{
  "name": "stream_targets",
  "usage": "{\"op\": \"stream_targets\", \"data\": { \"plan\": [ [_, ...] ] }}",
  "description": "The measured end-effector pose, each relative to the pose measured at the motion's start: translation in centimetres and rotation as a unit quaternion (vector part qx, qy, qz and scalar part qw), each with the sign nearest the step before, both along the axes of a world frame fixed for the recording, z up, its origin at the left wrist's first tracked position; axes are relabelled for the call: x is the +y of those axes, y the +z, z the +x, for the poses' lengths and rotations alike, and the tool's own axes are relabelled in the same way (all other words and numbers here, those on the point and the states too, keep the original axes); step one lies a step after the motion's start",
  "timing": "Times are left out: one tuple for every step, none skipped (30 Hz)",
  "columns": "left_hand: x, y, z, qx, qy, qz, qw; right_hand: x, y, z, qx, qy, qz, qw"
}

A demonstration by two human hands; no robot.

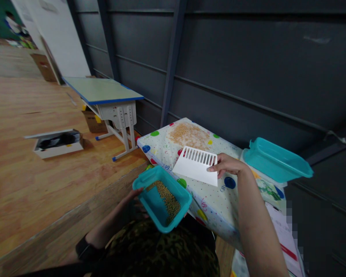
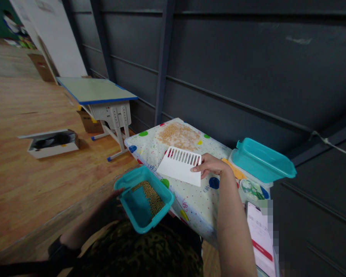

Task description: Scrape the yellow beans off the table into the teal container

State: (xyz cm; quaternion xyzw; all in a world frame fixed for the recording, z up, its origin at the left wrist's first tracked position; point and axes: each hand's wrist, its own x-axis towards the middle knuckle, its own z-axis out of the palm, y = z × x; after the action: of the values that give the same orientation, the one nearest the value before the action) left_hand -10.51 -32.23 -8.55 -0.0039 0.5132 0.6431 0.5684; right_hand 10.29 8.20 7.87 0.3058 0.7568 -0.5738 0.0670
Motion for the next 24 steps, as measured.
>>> {"op": "stream_targets", "data": {
  "plan": [
    [0.0,-0.1,0.0,0.001,-0.001,0.0,1.0,-0.1,-0.1,-0.1,-0.001,0.004,-0.001,1.0],
    [0.0,-0.1,0.0,0.002,-0.005,0.0,1.0,-0.1,-0.1,-0.2,-0.001,0.005,-0.002,1.0],
    [0.0,-0.2,-0.1,0.003,-0.009,0.003,1.0,-0.1,-0.2,-0.2,0.001,0.007,-0.002,1.0],
    [0.0,-0.3,-0.1,0.002,-0.014,0.007,1.0,0.1,-0.3,-0.2,0.003,0.009,-0.003,1.0],
    [0.0,-0.4,-0.2,0.003,-0.019,0.008,1.0,0.3,-0.5,-0.1,0.006,0.011,-0.004,1.0],
    [0.0,-0.5,-0.3,0.003,-0.023,0.007,1.0,0.5,-0.6,-0.1,0.01,0.013,-0.005,1.0],
    [0.0,-0.6,-0.4,0.004,-0.027,0.007,1.0,0.8,-0.7,-0.1,0.017,0.013,-0.006,1.0],
    [0.0,-0.8,-0.4,0.005,-0.029,0.008,1.0,0.9,-0.9,-0.1,0.027,0.01,-0.007,1.0],
    [0.0,-0.9,-0.5,0.007,-0.029,0.008,1.0,1.0,-1.0,-0.3,0.041,0.003,-0.008,0.999],
    [0.0,-1.0,-0.6,0.007,-0.027,0.007,1.0,1.0,-1.1,-0.5,0.06,-0.009,-0.005,0.998],
    [0.0,-1.0,-0.7,0.007,-0.021,0.006,1.0,0.8,-1.2,-0.9,0.081,-0.024,0.0,0.996],
    [0.0,-1.0,-0.8,0.006,-0.015,0.005,1.0,0.3,-1.4,-1.5,0.102,-0.04,0.009,0.994],
    [0.0,-0.9,-0.8,0.005,-0.008,0.003,1.0,-0.3,-1.5,-2.1,0.122,-0.052,0.019,0.991],
    [-0.1,-0.7,-0.9,0.004,-0.005,0.001,1.0,-1.0,-1.6,-2.9,0.136,-0.059,0.03,0.988],
    [-0.1,-0.5,-0.9,0.002,-0.004,0.0,1.0,-1.9,-1.7,-3.6,0.145,-0.056,0.037,0.987],
    [-0.2,-0.3,-0.9,0.002,-0.007,0.001,1.0,-2.7,-1.9,-4.3,0.149,-0.046,0.041,0.987],
    [-0.2,-0.1,-0.9,0.002,-0.009,0.003,1.0,-3.6,-2.0,-4.9,0.153,-0.038,0.042,0.987],
    [-0.3,0.1,-0.8,0.004,-0.011,0.004,1.0,-4.3,-2.2,-5.4,0.154,-0.029,0.041,0.987],
    [-0.3,0.3,-0.7,0.005,-0.012,0.003,1.0,-4.9,-2.4,-5.9,0.155,-0.026,0.039,0.987],
    [-0.3,0.5,-0.6,0.006,-0.011,0.002,1.0,-5.4,-2.6,-6.2,0.154,-0.026,0.037,0.987],
    [-0.2,0.6,-0.5,0.006,-0.008,0.0,1.0,-5.6,-2.9,-6.4,0.153,-0.03,0.035,0.987],
    [-0.2,0.7,-0.4,0.004,-0.003,-0.003,1.0,-5.7,-3.2,-6.5,0.153,-0.037,0.033,0.987],
    [-0.2,0.8,-0.3,0.002,0.003,-0.004,1.0,-5.6,-3.5,-6.5,0.153,-0.046,0.032,0.987],
    [-0.1,0.8,-0.2,-0.001,0.009,-0.003,1.0,-5.4,-3.8,-6.6,0.155,-0.057,0.032,0.986]
  ]
}}
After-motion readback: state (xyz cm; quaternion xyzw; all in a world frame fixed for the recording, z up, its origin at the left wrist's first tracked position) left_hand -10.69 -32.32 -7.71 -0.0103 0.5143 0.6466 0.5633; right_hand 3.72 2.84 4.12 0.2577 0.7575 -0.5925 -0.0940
